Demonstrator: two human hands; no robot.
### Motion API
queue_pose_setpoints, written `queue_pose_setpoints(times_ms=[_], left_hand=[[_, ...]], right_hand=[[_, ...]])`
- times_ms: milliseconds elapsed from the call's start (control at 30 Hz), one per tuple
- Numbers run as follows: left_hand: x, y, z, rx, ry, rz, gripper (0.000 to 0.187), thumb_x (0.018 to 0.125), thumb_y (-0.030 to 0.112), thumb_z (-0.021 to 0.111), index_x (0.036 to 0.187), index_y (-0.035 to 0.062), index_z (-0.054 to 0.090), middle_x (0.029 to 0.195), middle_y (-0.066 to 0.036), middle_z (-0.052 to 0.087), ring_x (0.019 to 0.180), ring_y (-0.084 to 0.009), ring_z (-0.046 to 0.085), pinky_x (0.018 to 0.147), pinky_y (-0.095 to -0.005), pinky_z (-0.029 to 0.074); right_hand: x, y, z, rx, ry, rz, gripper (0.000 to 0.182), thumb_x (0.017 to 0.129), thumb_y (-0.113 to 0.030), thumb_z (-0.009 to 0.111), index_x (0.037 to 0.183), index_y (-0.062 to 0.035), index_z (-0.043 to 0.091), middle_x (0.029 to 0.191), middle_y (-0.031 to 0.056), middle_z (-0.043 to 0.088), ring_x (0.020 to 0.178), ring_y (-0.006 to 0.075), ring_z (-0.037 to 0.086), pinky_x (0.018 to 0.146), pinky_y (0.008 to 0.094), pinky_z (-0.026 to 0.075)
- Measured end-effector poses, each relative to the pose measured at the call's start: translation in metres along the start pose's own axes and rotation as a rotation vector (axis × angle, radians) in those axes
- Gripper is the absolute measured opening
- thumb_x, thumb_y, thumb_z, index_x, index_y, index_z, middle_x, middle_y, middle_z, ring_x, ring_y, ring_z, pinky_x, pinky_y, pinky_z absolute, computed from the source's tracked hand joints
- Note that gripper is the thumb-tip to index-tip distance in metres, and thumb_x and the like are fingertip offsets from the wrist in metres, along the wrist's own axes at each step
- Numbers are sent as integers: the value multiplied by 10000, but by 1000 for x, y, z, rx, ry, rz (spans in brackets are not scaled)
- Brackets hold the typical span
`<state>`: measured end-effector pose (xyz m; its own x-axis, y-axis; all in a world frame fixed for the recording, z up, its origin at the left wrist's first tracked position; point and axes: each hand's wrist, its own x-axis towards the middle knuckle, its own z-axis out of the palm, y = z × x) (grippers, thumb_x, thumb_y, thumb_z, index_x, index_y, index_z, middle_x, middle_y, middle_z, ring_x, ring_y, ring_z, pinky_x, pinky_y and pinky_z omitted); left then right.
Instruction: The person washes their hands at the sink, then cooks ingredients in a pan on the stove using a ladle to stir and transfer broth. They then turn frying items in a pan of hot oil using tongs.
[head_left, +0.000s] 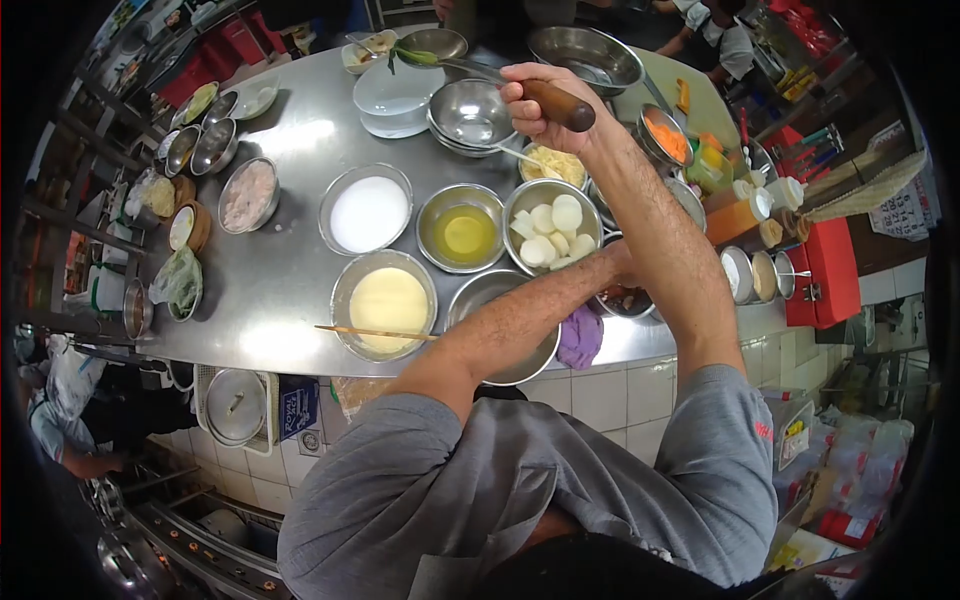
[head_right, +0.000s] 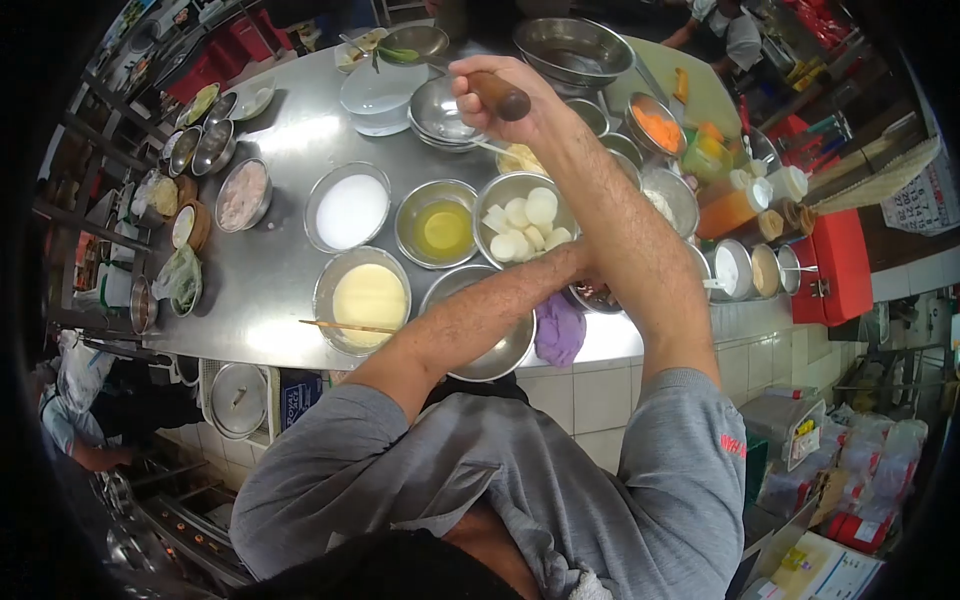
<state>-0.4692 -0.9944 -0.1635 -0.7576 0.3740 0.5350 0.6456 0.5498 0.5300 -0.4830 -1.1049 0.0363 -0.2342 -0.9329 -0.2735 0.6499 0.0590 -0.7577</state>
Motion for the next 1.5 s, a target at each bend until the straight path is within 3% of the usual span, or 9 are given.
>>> queue_pose_setpoints(times_ms=[67, 267, 433, 633, 867, 1000, 1100, 1333, 1500], left_hand=[[-4, -18, -14, -347, 80, -63, 320, 733, 182, 609, 1024, 54, 573, 1030, -124, 569, 1008, -204, 497, 920, -313, 332], [-32, 47, -227, -285, -13, -527, 379, 700, 208, 631, 1014, 10, 555, 964, -108, 601, 873, -208, 563, 802, -304, 427], [-113, -53, -335, -159, 266, -776, 253, 656, 100, 641, 857, -32, 563, 729, -82, 602, 575, -138, 567, 512, -256, 461], [-164, -171, -380, 312, 483, -933, 182, 654, 107, 618, 811, 20, 590, 777, -118, 622, 731, -247, 606, 658, -338, 483], [-177, -243, -368, 686, -175, -1126, 259, 695, 85, 531, 936, 45, 613, 1017, -165, 577, 948, -312, 555, 779, -377, 460], [-179, -216, -392, 674, -126, -1130, 275, 717, 105, 539, 973, 25, 602, 1043, -182, 562, 957, -318, 549, 814, -374, 438], [-201, -177, -413, 608, 41, -980, 324, 727, 156, 572, 1028, 34, 579, 1026, -177, 574, 950, -304, 555, 815, -363, 436], [-289, 25, -396, 374, 408, -998, 390, 774, 218, 578, 1107, 21, 527, 947, -127, 609, 835, -191, 573, 767, -297, 427], [-374, 140, -335, 282, 744, -1246, 381, 776, 210, 586, 1099, 15, 530, 998, -110, 593, 826, -183, 559, 752, -300, 432]], right_hand=[[13, -2, -2, 28, -104, 41, 121, 772, -124, 550, 723, -64, 456, 606, 22, 528, 447, 92, 473, 380, 202, 362], [31, -16, 24, 23, -129, 63, 129, 773, -116, 541, 712, -61, 443, 605, 28, 524, 444, 89, 468, 368, 189, 361], [37, -14, 27, -46, -81, 13, 138, 776, -131, 543, 689, -59, 464, 597, 17, 514, 436, 82, 452, 353, 183, 348], [34, 5, 26, -201, 85, 20, 211, 817, -192, 498, 652, -72, 446, 539, -10, 454, 375, 69, 416, 321, 182, 316], [25, 21, 27, -315, 208, -15, 159, 782, -165, 526, 695, -80, 424, 581, 13, 466, 361, 89, 410, 299, 205, 317], [26, 33, 21, -392, 185, 4, 154, 763, -146, 548, 822, -59, 436, 586, 18, 474, 356, 103, 419, 296, 218, 333], [36, 43, 13, -490, 209, 87, 509, 718, -108, 584, 1144, 11, 332, 655, 49, 517, 442, 145, 490, 378, 259, 393], [41, 58, 3, -1108, 284, -10, 468, 641, -91, 602, 1082, 9, 481, 663, 87, 544, 496, 148, 517, 442, 274, 430], [40, 60, -13, -1784, 315, -284, 403, 679, -108, 527, 1070, -16, 502, 993, 205, 566, 964, 347, 529, 792, 430, 419]])
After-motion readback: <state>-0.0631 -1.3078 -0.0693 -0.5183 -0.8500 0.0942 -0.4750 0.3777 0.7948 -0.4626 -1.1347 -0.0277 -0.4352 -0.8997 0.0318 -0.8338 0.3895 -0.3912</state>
